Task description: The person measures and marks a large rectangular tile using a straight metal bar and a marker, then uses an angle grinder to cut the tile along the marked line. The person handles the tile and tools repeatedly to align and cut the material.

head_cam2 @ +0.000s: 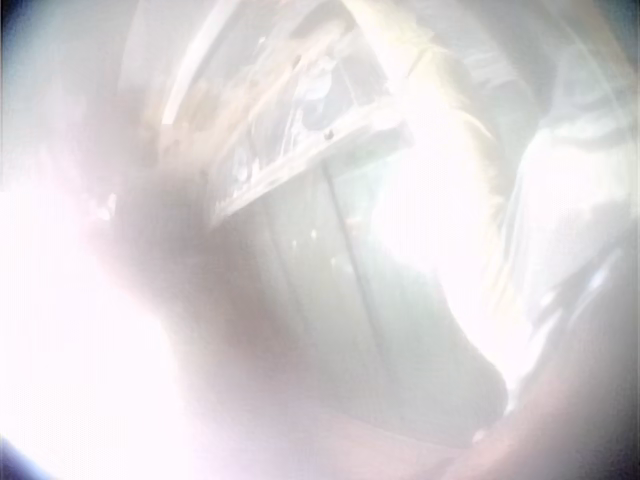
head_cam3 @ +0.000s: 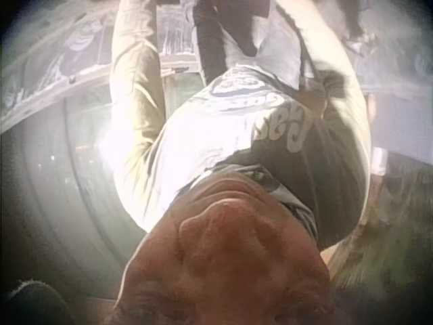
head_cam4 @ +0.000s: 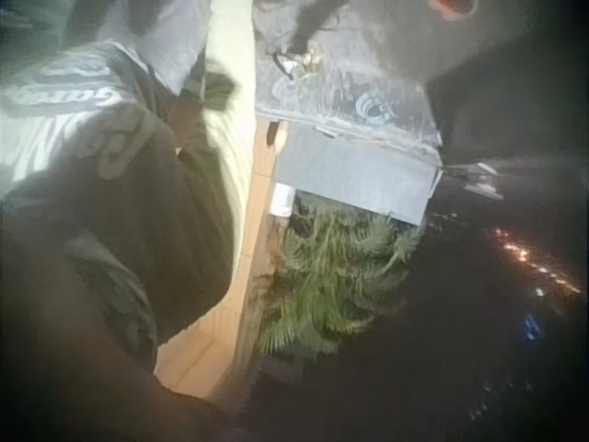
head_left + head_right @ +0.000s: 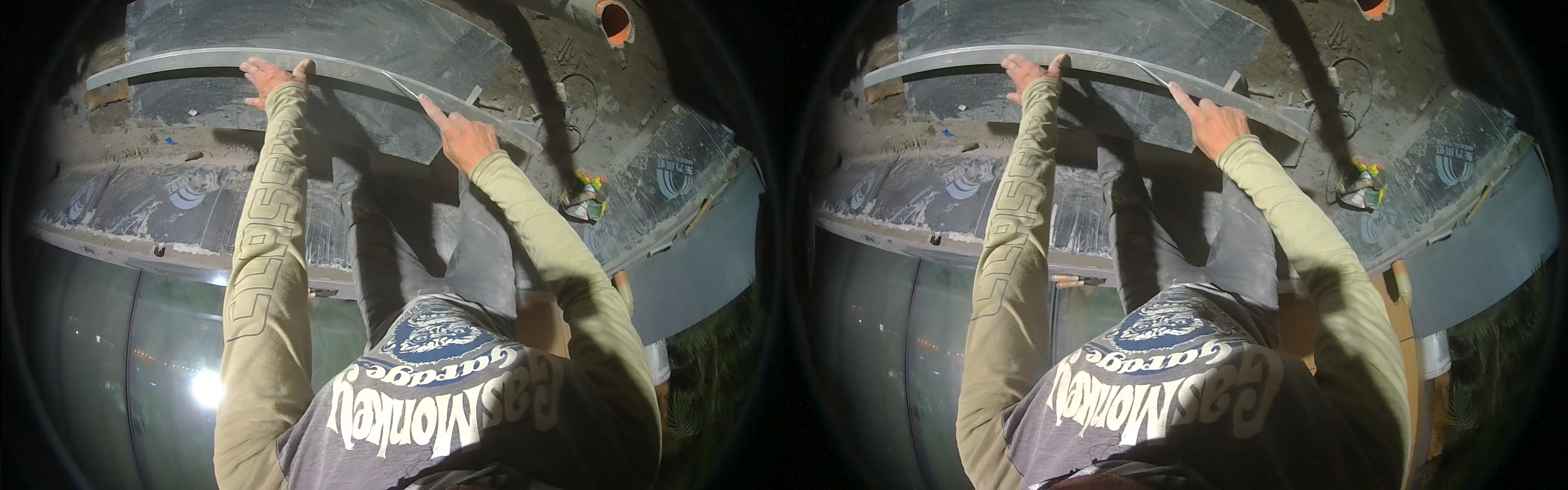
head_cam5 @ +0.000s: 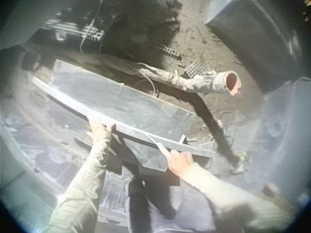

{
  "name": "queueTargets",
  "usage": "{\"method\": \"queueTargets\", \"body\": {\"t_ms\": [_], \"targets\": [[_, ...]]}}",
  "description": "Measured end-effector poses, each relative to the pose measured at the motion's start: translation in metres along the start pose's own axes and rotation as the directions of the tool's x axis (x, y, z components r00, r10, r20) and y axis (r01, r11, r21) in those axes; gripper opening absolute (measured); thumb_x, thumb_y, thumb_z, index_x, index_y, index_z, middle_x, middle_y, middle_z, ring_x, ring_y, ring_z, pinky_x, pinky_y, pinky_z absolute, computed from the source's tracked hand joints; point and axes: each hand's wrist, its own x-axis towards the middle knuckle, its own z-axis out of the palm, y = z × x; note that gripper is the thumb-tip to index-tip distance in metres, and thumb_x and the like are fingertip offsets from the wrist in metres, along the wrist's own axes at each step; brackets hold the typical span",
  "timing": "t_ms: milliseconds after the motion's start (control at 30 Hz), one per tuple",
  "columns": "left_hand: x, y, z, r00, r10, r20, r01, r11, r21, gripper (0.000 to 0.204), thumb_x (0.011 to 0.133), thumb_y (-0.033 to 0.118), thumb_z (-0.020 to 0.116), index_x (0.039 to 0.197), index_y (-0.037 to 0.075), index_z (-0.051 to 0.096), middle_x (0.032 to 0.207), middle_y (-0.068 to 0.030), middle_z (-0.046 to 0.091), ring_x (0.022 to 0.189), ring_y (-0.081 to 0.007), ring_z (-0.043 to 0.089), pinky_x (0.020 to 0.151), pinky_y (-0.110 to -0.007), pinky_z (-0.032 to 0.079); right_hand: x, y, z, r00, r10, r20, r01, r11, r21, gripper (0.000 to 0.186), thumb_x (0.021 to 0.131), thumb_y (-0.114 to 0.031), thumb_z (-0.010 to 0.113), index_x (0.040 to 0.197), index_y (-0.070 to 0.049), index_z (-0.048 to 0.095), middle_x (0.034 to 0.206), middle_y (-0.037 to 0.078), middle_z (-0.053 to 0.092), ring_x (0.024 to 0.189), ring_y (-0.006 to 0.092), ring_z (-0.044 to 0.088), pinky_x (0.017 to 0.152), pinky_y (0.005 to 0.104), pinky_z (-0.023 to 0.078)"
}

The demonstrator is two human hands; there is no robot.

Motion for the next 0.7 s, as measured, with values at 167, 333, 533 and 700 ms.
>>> {"method": "queueTargets", "body": {"t_ms": [167, 333, 533, 700], "targets": [[-0.011, 0.023, -0.028, 0.982, -0.036, 0.187, 0.024, 0.998, 0.066, 0.161, 0.050, 0.076, 0.086, 0.157, -0.005, -0.003, 0.167, -0.0226, -0.001, 0.155, -0.0325, 0.014, 0.117, -0.069, 0.026, 0.048, -0.024, -0.015, 0.996, -0.090, -0.006, 0.090, 0.994, -0.057, 0.079, 0.090, -0.008, 0.057, 0.159, -0.034, 0.027, 0.083, 0.010, 0.064, 0.071, 0.0319, 0.069, 0.066, 0.0495, 0.055], [-0.005, 0.027, -0.020, 0.965, -0.093, 0.244, 0.098, 0.995, -0.010, 0.171, 0.042, 0.068, 0.094, 0.155, -0.007, -0.010, 0.166, -0.0229, -0.012, 0.154, -0.0356, 0.016, 0.114, -0.071, 0.030, 0.097, -0.051, -0.027, 0.987, -0.158, 0.015, 0.159, 0.983, -0.098, 0.074, 0.092, -0.014, 0.059, 0.157, -0.036, 0.030, 0.088, 0.013, 0.068, 0.078, 0.0361, 0.070, 0.071, 0.0493, 0.055], [-0.011, 0.035, -0.032, 0.972, -0.100, 0.212, 0.126, 0.985, -0.117, 0.168, 0.045, 0.062, 0.096, 0.155, -0.007, -0.010, 0.166, -0.0226, -0.011, 0.153, -0.0361, 0.021, 0.115, -0.069, 0.030, 0.120, -0.062, -0.040, 0.982, -0.132, 0.133, 0.147, 0.982, -0.115, 0.069, 0.095, -0.014, 0.055, 0.156, -0.034, 0.031, 0.090, 0.015, 0.071, 0.086, 0.0342, 0.072, 0.074, 0.0474, 0.056], [-0.020, 0.036, -0.037, 0.977, -0.104, 0.186, 0.128, 0.984, -0.120, 0.166, 0.046, 0.061, 0.096, 0.155, -0.007, -0.010, 0.165, -0.0247, -0.010, 0.151, -0.0383, 0.024, 0.113, -0.071, 0.031, 0.093, -0.037, -0.054, 0.972, -0.081, 0.222, 0.116, 0.982, -0.152, 0.070, 0.095, -0.011, 0.053, 0.156, -0.033, 0.030, 0.089, 0.015, 0.071, 0.084, 0.0340, 0.072, 0.073, 0.0469, 0.056]]}}
